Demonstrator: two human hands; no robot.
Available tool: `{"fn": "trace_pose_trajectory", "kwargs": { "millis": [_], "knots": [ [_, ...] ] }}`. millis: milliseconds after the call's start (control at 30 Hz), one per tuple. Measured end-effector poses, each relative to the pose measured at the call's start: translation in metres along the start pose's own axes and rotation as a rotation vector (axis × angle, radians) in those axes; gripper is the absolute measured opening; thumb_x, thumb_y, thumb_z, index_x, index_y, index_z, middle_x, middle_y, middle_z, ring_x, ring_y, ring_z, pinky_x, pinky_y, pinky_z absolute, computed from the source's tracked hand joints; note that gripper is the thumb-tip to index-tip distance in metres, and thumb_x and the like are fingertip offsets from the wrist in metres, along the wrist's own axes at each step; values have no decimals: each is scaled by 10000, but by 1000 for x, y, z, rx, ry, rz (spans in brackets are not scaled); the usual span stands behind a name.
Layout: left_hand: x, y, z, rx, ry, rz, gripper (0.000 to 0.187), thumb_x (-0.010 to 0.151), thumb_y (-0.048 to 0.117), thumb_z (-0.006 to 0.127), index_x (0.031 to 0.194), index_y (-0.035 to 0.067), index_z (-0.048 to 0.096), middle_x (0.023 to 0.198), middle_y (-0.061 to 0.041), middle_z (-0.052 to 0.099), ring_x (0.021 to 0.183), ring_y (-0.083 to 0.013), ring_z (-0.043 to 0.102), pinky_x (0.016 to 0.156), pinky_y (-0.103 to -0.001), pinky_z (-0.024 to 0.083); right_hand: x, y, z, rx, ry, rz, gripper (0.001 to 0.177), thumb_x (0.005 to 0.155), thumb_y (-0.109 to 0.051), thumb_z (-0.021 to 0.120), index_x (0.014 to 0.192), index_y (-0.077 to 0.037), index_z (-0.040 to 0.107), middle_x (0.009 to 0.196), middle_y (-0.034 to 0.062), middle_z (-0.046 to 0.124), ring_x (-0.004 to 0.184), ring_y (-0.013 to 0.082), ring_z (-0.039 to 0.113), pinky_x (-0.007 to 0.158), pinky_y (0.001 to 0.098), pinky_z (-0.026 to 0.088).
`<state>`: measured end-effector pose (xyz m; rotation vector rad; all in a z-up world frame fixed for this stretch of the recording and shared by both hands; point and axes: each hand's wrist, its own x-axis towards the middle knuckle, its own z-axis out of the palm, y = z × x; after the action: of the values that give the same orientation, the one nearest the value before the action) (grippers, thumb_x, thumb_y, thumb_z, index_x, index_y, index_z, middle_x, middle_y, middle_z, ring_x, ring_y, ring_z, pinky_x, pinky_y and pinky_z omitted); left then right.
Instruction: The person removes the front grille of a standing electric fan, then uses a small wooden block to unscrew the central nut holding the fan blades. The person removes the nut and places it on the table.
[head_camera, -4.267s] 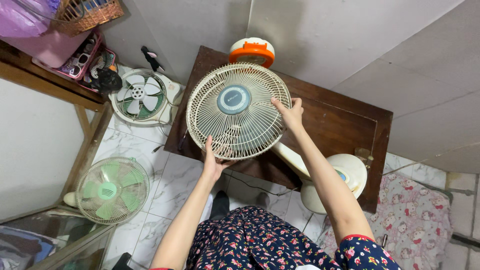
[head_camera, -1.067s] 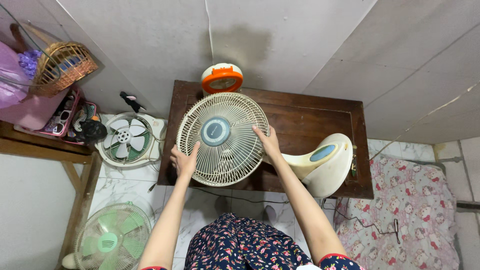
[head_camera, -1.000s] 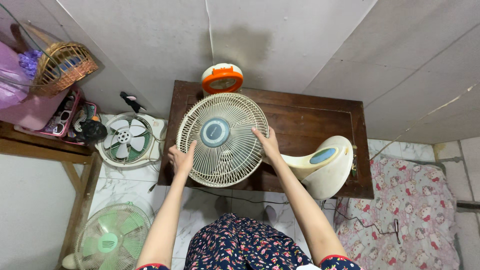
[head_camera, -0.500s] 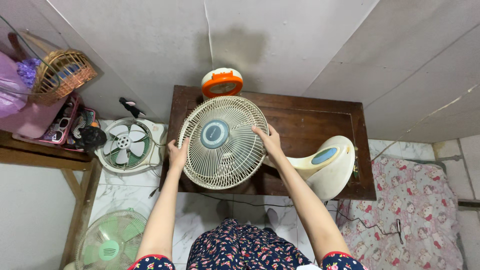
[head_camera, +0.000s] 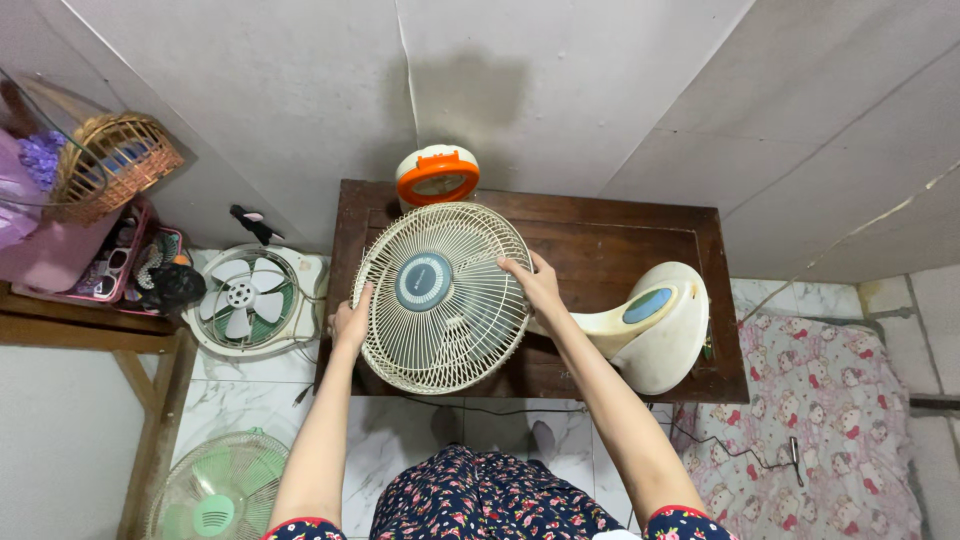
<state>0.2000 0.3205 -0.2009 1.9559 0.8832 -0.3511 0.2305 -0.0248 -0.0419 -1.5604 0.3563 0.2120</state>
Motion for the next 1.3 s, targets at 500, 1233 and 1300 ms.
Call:
{"fn": "trace_pose_trajectory", "kwargs": {
  "millis": [500, 1233, 1300],
  "knots": [
    [19, -9, 28, -40, 48, 93, 969, 818, 822, 531, 1522, 157, 487, 1558, -329, 343, 1485, -526, 239, 1249, -559, 139, 9, 16, -21, -45, 36, -1, 556, 821, -345, 816, 1268, -30, 710, 1072, 90, 773, 896, 142, 722, 796, 285, 570],
    [-20, 3, 37, -119, 102, 29, 1053, 752, 751, 639, 1510, 65, 387, 1584, -243, 331, 1477, -444, 247, 1206, -529, 239, 8, 35, -56, -32, 74, -59, 697, 803, -326, 834, 1396, -31, 617, 1182, 142, 743, 994, 177, 723, 864, 304, 573],
    [-26, -3, 40, -135, 130, 20, 1045, 754, 751, 632, 1508, 67, 396, 1577, -247, 345, 1476, -440, 262, 1212, -524, 242, 10, 40, -58, -3, 68, -35, 690, 803, -319, 829, 1396, -39, 616, 1193, 139, 736, 1001, 179, 718, 865, 312, 574]
  ]
}}
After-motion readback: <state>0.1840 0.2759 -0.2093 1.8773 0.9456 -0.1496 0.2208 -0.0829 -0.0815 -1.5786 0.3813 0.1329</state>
